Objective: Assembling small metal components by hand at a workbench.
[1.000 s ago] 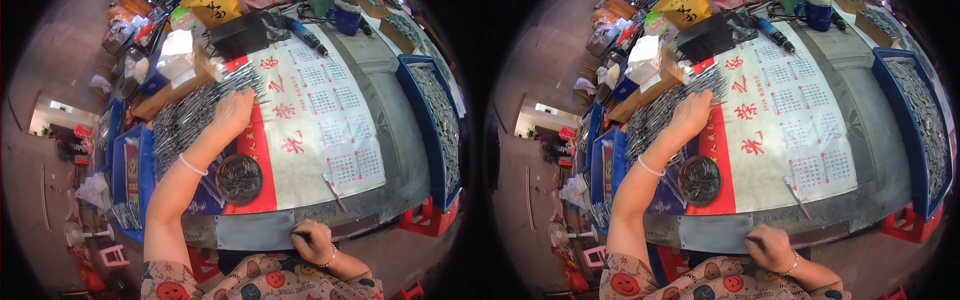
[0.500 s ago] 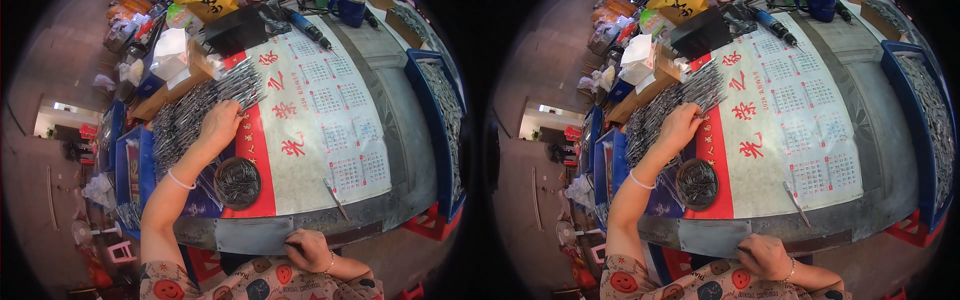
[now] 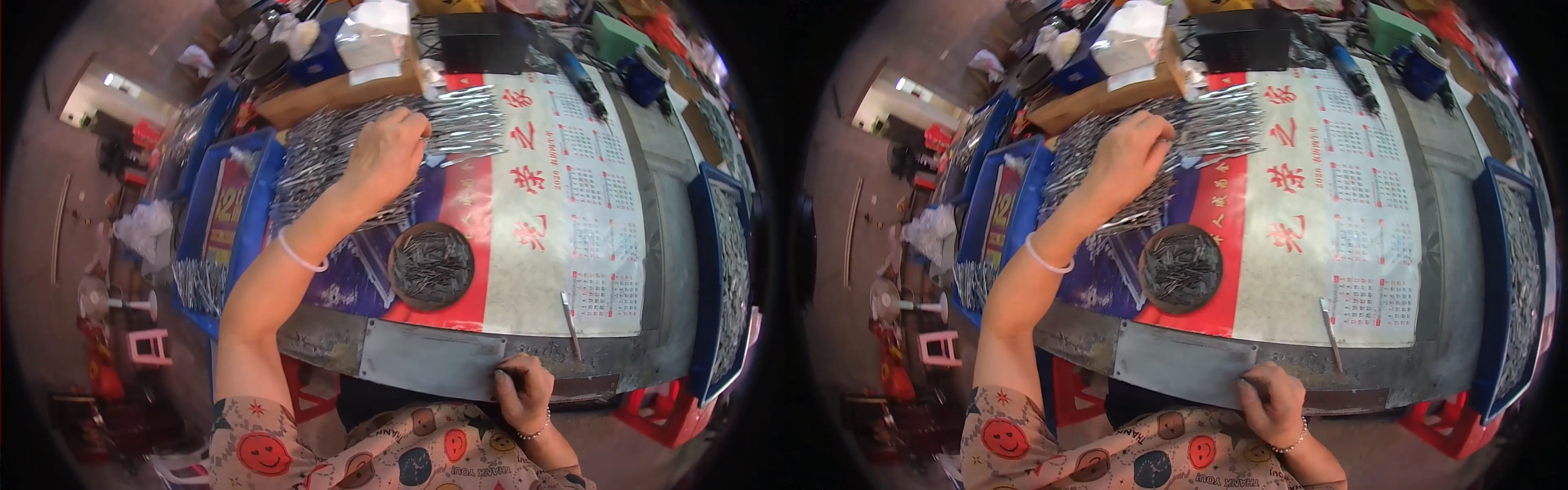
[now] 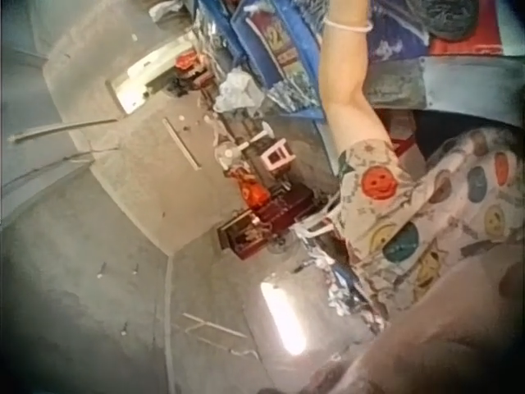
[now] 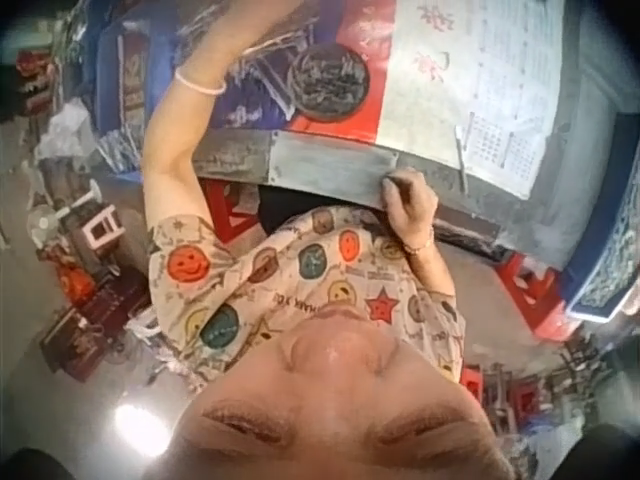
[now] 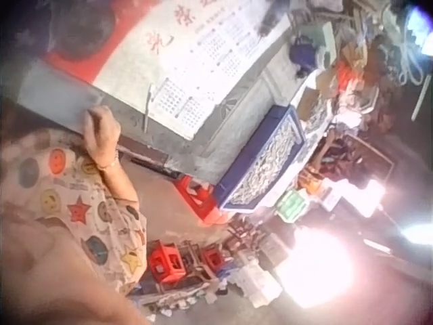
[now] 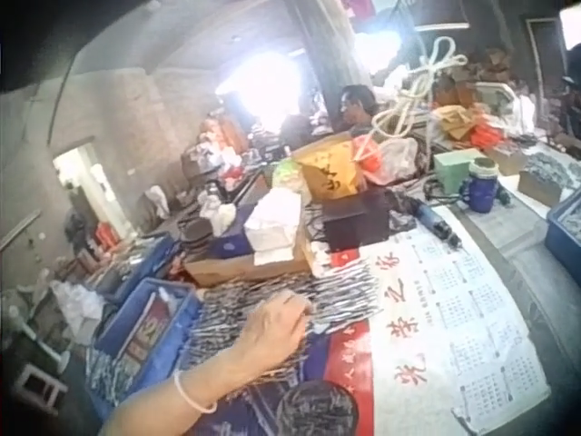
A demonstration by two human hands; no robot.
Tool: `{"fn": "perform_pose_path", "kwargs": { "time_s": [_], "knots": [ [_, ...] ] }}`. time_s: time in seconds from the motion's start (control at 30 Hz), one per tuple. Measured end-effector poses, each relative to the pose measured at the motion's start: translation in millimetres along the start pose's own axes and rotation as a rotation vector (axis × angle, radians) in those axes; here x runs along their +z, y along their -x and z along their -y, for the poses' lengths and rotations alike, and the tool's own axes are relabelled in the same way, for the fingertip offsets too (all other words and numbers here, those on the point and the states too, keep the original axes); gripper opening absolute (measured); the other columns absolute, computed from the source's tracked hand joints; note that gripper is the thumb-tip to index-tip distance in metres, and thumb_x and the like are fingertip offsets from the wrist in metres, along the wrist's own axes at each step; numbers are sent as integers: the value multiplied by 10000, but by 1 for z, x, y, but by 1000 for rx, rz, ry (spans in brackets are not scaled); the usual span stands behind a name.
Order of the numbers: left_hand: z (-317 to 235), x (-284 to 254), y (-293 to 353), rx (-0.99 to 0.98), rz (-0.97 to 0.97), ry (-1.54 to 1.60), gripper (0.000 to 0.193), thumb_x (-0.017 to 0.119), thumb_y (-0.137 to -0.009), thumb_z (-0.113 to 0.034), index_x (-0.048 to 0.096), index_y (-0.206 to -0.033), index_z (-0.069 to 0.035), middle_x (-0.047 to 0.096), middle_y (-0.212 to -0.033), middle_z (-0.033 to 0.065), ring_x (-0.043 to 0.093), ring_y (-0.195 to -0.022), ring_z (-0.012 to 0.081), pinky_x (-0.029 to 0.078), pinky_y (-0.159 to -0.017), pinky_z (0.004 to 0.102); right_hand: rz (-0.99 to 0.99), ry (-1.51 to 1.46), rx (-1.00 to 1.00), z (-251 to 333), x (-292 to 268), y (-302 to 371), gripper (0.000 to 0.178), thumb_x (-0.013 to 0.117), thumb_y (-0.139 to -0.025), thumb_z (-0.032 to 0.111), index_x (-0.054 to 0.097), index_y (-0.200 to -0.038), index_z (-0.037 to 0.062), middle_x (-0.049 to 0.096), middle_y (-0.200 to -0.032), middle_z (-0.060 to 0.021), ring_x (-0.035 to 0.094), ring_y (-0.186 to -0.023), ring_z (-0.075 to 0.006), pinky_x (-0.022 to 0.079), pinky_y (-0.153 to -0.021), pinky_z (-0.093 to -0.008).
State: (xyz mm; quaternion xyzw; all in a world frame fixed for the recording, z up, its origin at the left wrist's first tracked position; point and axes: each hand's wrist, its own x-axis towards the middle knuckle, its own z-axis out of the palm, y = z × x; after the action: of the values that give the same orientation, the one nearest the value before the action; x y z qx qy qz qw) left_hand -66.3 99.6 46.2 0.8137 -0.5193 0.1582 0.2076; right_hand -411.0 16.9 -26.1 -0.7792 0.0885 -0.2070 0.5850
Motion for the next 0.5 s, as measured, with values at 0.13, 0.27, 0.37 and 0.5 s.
{"fn": "perform_pose_path", "kwargs": {
  "time_s": [0.13, 0.27, 0.37, 0.5],
  "knots": [
    [-30, -81, 41, -148, 35, 296, 93, 590, -805, 11, 588, -897, 6, 591, -822, 89, 592, -708, 171, 466, -617, 258, -33, 29, 53, 3, 2, 3, 101, 610, -762, -19, 532, -814, 19, 570, -680, -99, 553, -554, -201, 429, -522, -283],
    [-86, -155, 93, 23, -106, 202, 143, 600, -773, 65, 609, -896, -5, 617, -809, 94, 603, -720, 185, 476, -616, 265, -65, 83, 114, 4, 4, 8, 80, 597, -786, 2, 523, -818, 5, 572, -709, -100, 511, -585, -144, 410, -555, -245],
    [-133, -213, 128, -183, -86, 261, 83, 623, -792, -65, 617, -869, -32, 636, -827, 93, 599, -687, 195, 452, -560, 272, -120, 6, 186, -4, 5, 14, 63, 561, -839, 6, 502, -843, -14, 550, -761, -68, 485, -652, -100, 395, -605, -218],
    [-135, -251, 180, -213, -74, 247, 134, 587, -834, -148, 560, -925, -53, 609, -816, 101, 559, -617, 197, 405, -490, 270, -170, 32, 76, 9, 25, 9, 51, 548, -870, 31, 515, -888, -3, 541, -770, -42, 481, -663, -79, 388, -609, -201]
  ]
}}
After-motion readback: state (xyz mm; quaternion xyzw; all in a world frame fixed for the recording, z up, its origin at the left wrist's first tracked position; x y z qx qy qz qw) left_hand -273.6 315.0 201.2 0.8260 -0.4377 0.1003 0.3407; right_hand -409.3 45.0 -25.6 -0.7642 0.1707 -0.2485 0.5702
